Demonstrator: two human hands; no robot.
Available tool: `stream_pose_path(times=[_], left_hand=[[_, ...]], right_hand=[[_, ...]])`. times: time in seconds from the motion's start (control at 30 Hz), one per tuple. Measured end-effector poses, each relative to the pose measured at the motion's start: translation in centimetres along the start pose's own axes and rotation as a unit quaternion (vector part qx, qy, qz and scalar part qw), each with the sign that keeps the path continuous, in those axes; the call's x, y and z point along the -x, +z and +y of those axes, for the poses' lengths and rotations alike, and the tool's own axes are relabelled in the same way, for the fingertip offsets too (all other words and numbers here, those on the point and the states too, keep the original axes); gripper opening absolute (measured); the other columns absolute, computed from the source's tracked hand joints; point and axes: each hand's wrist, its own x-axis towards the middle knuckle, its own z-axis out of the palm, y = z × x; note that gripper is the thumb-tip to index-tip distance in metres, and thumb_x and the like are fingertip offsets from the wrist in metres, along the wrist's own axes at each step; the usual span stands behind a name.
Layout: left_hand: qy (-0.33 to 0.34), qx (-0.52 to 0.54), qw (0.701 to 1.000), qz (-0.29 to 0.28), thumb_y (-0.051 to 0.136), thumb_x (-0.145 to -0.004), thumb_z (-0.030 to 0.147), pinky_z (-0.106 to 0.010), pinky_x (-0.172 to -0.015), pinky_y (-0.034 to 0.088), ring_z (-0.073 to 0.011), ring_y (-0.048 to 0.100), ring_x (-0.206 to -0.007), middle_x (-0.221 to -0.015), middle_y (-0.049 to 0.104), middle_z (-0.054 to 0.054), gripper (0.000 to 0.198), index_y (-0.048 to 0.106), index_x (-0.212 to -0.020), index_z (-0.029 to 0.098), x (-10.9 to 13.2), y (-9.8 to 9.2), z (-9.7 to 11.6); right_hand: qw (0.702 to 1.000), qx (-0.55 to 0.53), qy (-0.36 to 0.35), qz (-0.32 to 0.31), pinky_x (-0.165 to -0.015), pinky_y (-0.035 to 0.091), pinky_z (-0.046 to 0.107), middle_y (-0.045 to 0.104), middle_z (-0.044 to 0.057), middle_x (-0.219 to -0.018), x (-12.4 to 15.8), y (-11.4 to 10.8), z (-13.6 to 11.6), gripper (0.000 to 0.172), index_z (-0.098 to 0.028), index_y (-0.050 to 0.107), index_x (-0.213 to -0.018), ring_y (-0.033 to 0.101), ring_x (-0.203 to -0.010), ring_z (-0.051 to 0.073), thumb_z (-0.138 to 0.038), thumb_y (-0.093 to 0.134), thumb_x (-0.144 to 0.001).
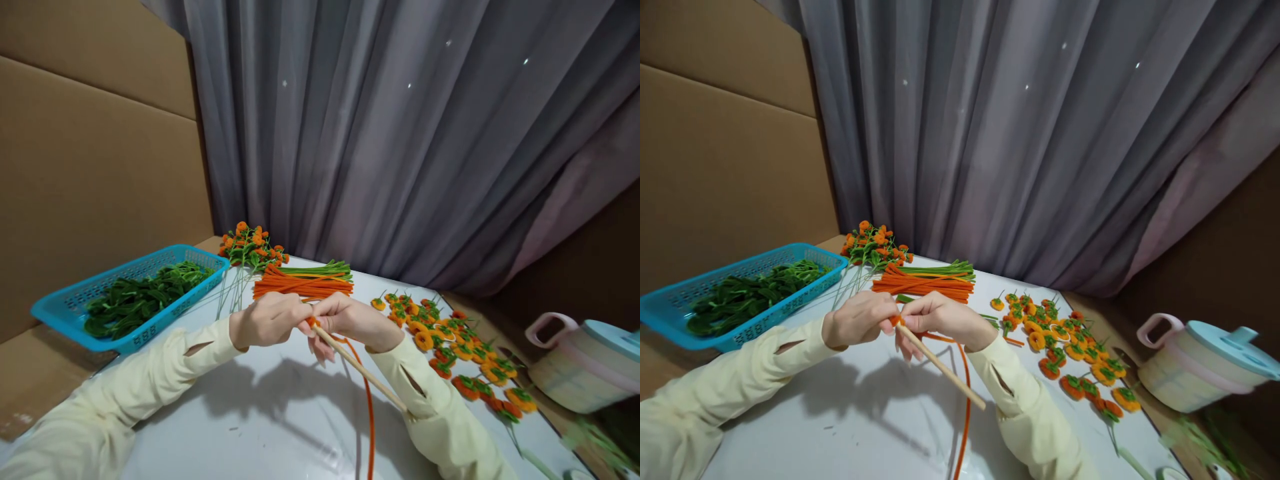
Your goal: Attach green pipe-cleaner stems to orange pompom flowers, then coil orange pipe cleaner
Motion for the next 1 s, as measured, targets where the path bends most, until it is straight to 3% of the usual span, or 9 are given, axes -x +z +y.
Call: stream_pose_path(times=[0.13,0.27,0.57,0.67,0.73,0.8,0.9,0.93,1.0], left_hand=[[0.012,0.006,1.0,-0.006,0.031,-0.09,0.011,-0.022,-0.055,0.044,-0.014,0.058,-0.057,-0.061,0.061,-0.003,0.022,0.049,-0.102,0.016,-0.1,-0.3,-0.4],[-0.006,-0.024,1.0,0.01,0.032,-0.091,0.011,-0.021,-0.059,0.046,-0.0124,0.06,-0.059,-0.065,0.064,-0.003,0.024,0.05,-0.106,0.016,-0.3,-0.7,-0.5],[-0.094,-0.121,0.986,0.068,0.032,-0.096,0.026,-0.016,-0.055,0.045,-0.0078,0.06,-0.054,-0.063,0.064,0.0,0.024,0.053,-0.087,0.017,-0.7,-0.3,-0.8],[-0.106,-0.139,0.983,0.05,0.035,-0.095,0.023,-0.017,-0.054,0.043,-0.0075,0.058,-0.053,-0.064,0.063,0.001,0.022,0.053,-0.085,0.017,-0.7,0.0,-1.2],[-0.076,-0.177,0.981,0.005,0.037,-0.094,0.019,-0.02,-0.053,0.042,-0.0095,0.057,-0.053,-0.063,0.062,0.0,0.021,0.053,-0.081,0.016,-0.7,0.2,-1.4],[-0.029,-0.214,0.974,-0.061,0.038,-0.093,0.016,-0.023,-0.051,0.039,-0.0116,0.055,-0.051,-0.059,0.059,0.0,0.023,0.053,-0.075,0.015,-0.8,0.2,-1.4],[0.001,-0.212,0.966,-0.147,0.034,-0.093,0.016,-0.025,-0.049,0.036,-0.0127,0.052,-0.05,-0.057,0.055,-0.001,0.03,0.053,-0.069,0.015,-0.9,0.3,-1.2],[-0.004,-0.194,0.967,-0.163,0.032,-0.094,0.016,-0.025,-0.049,0.036,-0.0126,0.051,-0.05,-0.057,0.055,-0.001,0.032,0.053,-0.069,0.015,-0.9,0.3,-1.1],[-0.022,-0.141,0.974,-0.174,0.029,-0.095,0.017,-0.025,-0.051,0.036,-0.0126,0.051,-0.05,-0.057,0.055,-0.002,0.035,0.053,-0.069,0.015,-1.0,0.2,-0.9]], right_hand=[[0.991,-0.125,-0.025,-0.028,-0.048,0.045,0.025,0.062,0.003,-0.056,-1.3,0.3,1.6,0.033,-0.011,0.057,-0.068,0.055,-0.042,0.012,-0.04,0.073,-0.067],[0.987,-0.148,-0.055,-0.005,-0.041,0.043,0.022,0.064,0.003,-0.058,-1.7,0.9,2.0,0.035,-0.012,0.057,-0.069,0.055,-0.041,0.012,-0.044,0.071,-0.069],[0.991,-0.058,-0.089,0.08,-0.043,0.039,0.021,0.063,0.004,-0.066,-1.5,2.6,1.4,0.038,-0.015,0.05,-0.085,0.052,-0.042,0.01,-0.052,0.041,-0.089],[0.985,0.059,-0.061,0.149,-0.042,0.037,0.021,0.06,0.002,-0.061,-1.4,3.4,1.1,0.039,-0.016,0.048,-0.087,0.048,-0.04,0.01,-0.049,0.028,-0.093],[0.947,0.231,-0.027,0.221,-0.044,0.035,0.021,0.056,0.001,-0.056,-0.9,3.9,0.6,0.032,-0.016,0.048,-0.081,0.046,-0.042,0.01,-0.037,0.028,-0.094],[0.857,0.438,0.01,0.27,-0.047,0.03,0.022,0.053,0.001,-0.055,-0.1,4.2,0.0,0.02,-0.017,0.048,-0.073,0.045,-0.047,0.011,-0.02,0.036,-0.089],[0.712,0.647,0.066,0.266,-0.048,0.022,0.024,0.05,0.0,-0.055,1.2,4.2,-1.1,0.017,-0.017,0.05,-0.07,0.04,-0.048,0.011,-0.002,0.044,-0.072],[0.683,0.678,0.079,0.26,-0.048,0.019,0.024,0.048,-0.001,-0.053,1.6,4.1,-1.4,0.019,-0.017,0.05,-0.069,0.037,-0.046,0.011,0.001,0.045,-0.069],[0.658,0.701,0.088,0.26,-0.048,0.017,0.025,0.042,-0.003,-0.05,2.1,3.6,-2.1,0.019,-0.018,0.048,-0.066,0.029,-0.044,0.01,0.001,0.045,-0.068]])
